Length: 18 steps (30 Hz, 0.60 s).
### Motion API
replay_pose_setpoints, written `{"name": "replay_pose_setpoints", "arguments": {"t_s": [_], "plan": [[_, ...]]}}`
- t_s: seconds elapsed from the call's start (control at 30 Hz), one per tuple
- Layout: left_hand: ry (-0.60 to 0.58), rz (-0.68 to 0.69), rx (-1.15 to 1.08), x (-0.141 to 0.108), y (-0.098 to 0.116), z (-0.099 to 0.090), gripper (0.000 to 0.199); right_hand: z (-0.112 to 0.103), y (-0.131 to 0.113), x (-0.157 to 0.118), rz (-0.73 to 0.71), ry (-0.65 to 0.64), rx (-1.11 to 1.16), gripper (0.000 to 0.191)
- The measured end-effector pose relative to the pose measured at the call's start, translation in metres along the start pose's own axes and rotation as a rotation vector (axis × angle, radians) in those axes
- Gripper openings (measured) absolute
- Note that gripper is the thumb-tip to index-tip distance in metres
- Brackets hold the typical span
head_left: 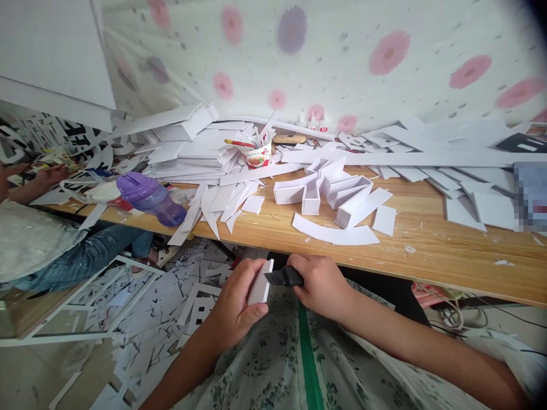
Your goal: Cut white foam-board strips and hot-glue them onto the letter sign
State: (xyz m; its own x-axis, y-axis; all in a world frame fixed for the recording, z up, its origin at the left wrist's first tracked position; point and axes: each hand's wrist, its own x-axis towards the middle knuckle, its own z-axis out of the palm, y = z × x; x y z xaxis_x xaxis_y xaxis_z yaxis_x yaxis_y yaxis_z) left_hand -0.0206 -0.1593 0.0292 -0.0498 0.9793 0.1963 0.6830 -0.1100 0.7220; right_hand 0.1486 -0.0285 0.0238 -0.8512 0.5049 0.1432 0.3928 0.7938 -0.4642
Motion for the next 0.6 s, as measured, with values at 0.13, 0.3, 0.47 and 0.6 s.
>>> {"name": "replay_pose_setpoints", "arguments": {"t_s": [0.13, 0.3, 0.47, 0.6], "plan": [[-0.025, -0.02, -0.051, -0.0015, 0.0009, -0.0006, 0.065, 0.0021, 0.0009, 0.0022, 0.014, 0.002, -0.012, 0.014], [-0.031, -0.056, -0.124, -0.0036, 0.003, -0.0014, 0.066, 0.0031, 0.0014, 0.0029, 0.036, -0.001, -0.012, 0.015], [-0.023, -0.054, -0.114, -0.0053, 0.0047, -0.0036, 0.066, 0.0031, 0.0029, 0.0061, 0.074, -0.018, 0.0, 0.014], [-0.042, -0.045, -0.08, -0.007, 0.0042, -0.0079, 0.071, 0.0037, 0.0055, 0.0096, 0.12, -0.024, 0.014, 0.011]]}}
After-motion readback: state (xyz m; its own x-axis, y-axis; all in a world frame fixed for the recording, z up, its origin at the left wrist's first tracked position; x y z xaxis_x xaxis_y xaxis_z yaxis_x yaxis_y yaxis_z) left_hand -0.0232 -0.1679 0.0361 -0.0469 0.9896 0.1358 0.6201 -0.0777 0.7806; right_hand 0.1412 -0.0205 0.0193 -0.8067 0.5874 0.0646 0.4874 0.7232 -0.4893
